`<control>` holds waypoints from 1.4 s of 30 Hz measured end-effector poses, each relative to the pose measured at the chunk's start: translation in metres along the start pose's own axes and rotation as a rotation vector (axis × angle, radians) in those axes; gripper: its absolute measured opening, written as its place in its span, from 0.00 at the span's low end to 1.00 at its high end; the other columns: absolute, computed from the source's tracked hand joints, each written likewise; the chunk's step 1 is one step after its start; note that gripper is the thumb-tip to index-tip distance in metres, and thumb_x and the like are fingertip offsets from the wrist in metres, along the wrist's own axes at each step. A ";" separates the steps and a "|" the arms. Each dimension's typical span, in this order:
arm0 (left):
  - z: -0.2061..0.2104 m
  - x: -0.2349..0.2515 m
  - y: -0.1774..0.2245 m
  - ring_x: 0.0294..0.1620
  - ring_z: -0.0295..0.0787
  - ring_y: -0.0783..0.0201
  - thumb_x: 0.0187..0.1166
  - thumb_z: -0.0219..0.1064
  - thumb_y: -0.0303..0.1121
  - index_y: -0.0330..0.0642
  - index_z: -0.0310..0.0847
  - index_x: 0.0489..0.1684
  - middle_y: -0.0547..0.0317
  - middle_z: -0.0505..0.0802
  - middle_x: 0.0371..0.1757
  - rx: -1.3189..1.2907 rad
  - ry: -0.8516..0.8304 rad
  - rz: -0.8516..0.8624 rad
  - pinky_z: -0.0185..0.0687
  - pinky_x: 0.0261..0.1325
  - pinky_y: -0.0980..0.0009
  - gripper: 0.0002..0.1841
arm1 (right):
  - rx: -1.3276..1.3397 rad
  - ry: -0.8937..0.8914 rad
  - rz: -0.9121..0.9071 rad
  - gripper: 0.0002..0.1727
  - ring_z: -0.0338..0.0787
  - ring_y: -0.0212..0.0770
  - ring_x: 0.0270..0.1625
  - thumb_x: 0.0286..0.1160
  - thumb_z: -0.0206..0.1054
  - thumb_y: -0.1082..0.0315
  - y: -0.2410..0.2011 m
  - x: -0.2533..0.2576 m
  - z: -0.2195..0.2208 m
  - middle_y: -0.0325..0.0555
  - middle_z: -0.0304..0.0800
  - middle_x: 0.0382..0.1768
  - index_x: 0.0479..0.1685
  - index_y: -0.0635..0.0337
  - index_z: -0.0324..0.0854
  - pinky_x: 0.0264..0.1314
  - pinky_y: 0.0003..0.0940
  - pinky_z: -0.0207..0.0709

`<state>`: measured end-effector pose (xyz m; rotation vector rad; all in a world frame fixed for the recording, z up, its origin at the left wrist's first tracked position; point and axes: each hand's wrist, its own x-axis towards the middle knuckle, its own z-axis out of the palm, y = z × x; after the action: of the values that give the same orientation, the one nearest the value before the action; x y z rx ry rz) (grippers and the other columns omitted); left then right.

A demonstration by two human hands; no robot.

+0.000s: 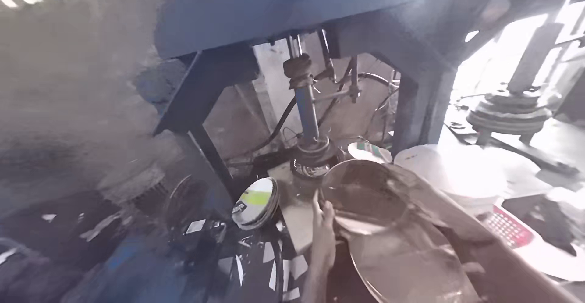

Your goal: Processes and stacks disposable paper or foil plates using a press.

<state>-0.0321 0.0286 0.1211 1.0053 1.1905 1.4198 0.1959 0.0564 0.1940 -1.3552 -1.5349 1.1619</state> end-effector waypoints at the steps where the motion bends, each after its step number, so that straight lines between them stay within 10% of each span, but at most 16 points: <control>1: -0.013 0.003 0.001 0.53 0.89 0.54 0.93 0.46 0.37 0.45 0.44 0.94 0.39 0.77 0.74 0.024 0.019 0.044 0.90 0.48 0.55 0.30 | 0.027 -0.011 -0.051 0.24 0.81 0.26 0.36 0.86 0.58 0.72 0.018 0.036 0.003 0.43 0.85 0.50 0.80 0.59 0.68 0.33 0.23 0.76; 4: -0.068 0.009 0.001 0.85 0.65 0.41 0.85 0.53 0.34 0.24 0.55 0.86 0.28 0.68 0.85 0.409 0.272 0.484 0.63 0.84 0.50 0.32 | -0.126 0.013 0.048 0.25 0.83 0.39 0.48 0.85 0.60 0.74 -0.011 0.090 0.038 0.58 0.84 0.58 0.80 0.69 0.66 0.53 0.36 0.78; 7: -0.144 0.014 0.012 0.81 0.64 0.23 0.79 0.57 0.37 0.27 0.75 0.73 0.25 0.73 0.80 0.870 0.758 0.680 0.58 0.78 0.30 0.27 | -0.343 0.056 0.190 0.24 0.83 0.43 0.56 0.87 0.57 0.75 -0.065 0.095 0.081 0.60 0.78 0.67 0.81 0.69 0.63 0.62 0.36 0.77; 10: -0.220 0.018 0.032 0.80 0.62 0.19 0.77 0.59 0.34 0.35 0.83 0.66 0.27 0.75 0.79 1.090 1.066 0.634 0.56 0.72 0.23 0.21 | -0.479 0.070 -0.041 0.20 0.87 0.56 0.53 0.77 0.66 0.74 -0.022 0.150 0.078 0.69 0.83 0.58 0.66 0.75 0.76 0.56 0.50 0.82; 12: -0.263 0.027 0.040 0.82 0.60 0.20 0.76 0.61 0.32 0.39 0.83 0.67 0.29 0.75 0.80 1.172 1.159 0.504 0.51 0.73 0.21 0.21 | -0.589 -0.006 0.021 0.19 0.86 0.57 0.63 0.80 0.67 0.67 -0.021 0.177 0.073 0.64 0.85 0.63 0.67 0.65 0.82 0.69 0.55 0.76; 16: -0.312 0.042 0.050 0.84 0.56 0.19 0.77 0.67 0.29 0.40 0.84 0.66 0.29 0.78 0.77 1.196 1.032 0.152 0.35 0.74 0.14 0.18 | -0.671 0.064 0.005 0.18 0.84 0.63 0.69 0.85 0.63 0.65 -0.022 0.179 0.068 0.68 0.85 0.65 0.64 0.66 0.84 0.73 0.60 0.72; 20: -0.313 0.006 0.029 0.75 0.77 0.27 0.88 0.55 0.30 0.42 0.92 0.57 0.37 0.92 0.62 1.217 0.984 0.133 0.33 0.78 0.17 0.16 | -0.864 0.143 -0.215 0.22 0.77 0.74 0.75 0.91 0.50 0.68 -0.031 0.122 0.059 0.79 0.79 0.68 0.67 0.78 0.78 0.80 0.65 0.63; 23: -0.322 -0.023 -0.014 0.74 0.81 0.38 0.87 0.51 0.29 0.44 0.91 0.56 0.47 0.92 0.64 1.124 1.119 0.294 0.45 0.80 0.22 0.18 | -0.873 -0.183 -0.169 0.20 0.86 0.63 0.62 0.89 0.57 0.63 -0.048 0.086 0.069 0.70 0.87 0.58 0.62 0.72 0.83 0.70 0.58 0.72; 27: -0.321 -0.027 -0.015 0.83 0.65 0.25 0.85 0.48 0.27 0.37 0.91 0.57 0.44 0.87 0.73 1.020 1.111 0.321 0.30 0.75 0.14 0.20 | -0.784 -0.666 -0.117 0.30 0.88 0.50 0.38 0.91 0.53 0.47 -0.057 0.071 0.147 0.60 0.89 0.40 0.57 0.69 0.85 0.49 0.48 0.80; 33: -0.319 -0.031 -0.008 0.82 0.67 0.27 0.87 0.49 0.29 0.44 0.90 0.61 0.43 0.87 0.72 1.049 1.071 0.276 0.34 0.74 0.14 0.20 | -0.485 -0.560 0.047 0.45 0.77 0.64 0.79 0.83 0.52 0.32 -0.038 0.106 0.258 0.69 0.79 0.74 0.76 0.69 0.75 0.82 0.64 0.63; 37: -0.316 -0.034 -0.001 0.79 0.71 0.27 0.86 0.50 0.26 0.42 0.90 0.61 0.41 0.88 0.71 1.025 1.034 0.292 0.38 0.74 0.15 0.19 | -0.099 -0.491 0.278 0.33 0.80 0.64 0.74 0.93 0.49 0.48 -0.024 0.110 0.310 0.70 0.70 0.79 0.83 0.65 0.65 0.69 0.62 0.76; 42: -0.318 -0.035 -0.002 0.75 0.75 0.26 0.84 0.51 0.25 0.42 0.90 0.60 0.41 0.90 0.67 1.012 1.009 0.323 0.43 0.72 0.15 0.19 | -0.071 -0.191 0.106 0.36 0.70 0.60 0.83 0.90 0.54 0.61 -0.007 0.103 0.337 0.72 0.64 0.83 0.91 0.71 0.46 0.82 0.53 0.65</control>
<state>-0.3346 -0.0586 0.0634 1.1692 2.7653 1.6292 -0.1393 0.1103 0.1003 -1.4203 -1.6692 1.3466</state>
